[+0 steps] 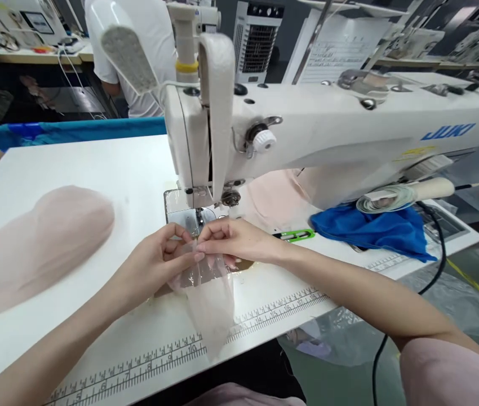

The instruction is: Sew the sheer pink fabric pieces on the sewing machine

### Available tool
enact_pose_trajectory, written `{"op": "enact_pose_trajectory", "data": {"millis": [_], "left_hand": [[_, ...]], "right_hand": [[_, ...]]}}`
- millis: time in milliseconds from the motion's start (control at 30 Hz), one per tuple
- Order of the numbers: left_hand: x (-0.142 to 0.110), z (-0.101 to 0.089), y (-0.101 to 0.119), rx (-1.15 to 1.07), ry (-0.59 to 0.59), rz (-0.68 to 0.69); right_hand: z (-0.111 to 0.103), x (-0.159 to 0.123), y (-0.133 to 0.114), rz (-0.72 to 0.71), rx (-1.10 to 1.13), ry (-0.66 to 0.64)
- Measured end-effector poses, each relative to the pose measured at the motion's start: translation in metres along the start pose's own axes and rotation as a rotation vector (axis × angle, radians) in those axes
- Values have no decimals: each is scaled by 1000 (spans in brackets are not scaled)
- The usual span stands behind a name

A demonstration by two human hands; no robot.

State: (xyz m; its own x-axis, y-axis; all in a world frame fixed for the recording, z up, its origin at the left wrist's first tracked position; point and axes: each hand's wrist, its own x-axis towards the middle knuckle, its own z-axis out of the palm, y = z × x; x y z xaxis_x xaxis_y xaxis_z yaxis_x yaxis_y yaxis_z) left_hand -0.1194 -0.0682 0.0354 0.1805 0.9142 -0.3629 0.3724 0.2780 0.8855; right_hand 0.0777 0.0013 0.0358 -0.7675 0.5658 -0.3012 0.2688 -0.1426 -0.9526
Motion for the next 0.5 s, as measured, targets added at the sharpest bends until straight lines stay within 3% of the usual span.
{"op": "enact_pose_trajectory", "data": {"millis": [100, 200, 500], "left_hand": [[5, 3, -5, 184, 131, 41], [5, 5, -12, 388, 246, 168], [0, 11, -14, 429, 273, 353]], "right_hand": [[-3, 0, 7, -30, -114, 92], [-1, -3, 16, -85, -180, 172], [7, -6, 27, -406, -511, 321]]}}
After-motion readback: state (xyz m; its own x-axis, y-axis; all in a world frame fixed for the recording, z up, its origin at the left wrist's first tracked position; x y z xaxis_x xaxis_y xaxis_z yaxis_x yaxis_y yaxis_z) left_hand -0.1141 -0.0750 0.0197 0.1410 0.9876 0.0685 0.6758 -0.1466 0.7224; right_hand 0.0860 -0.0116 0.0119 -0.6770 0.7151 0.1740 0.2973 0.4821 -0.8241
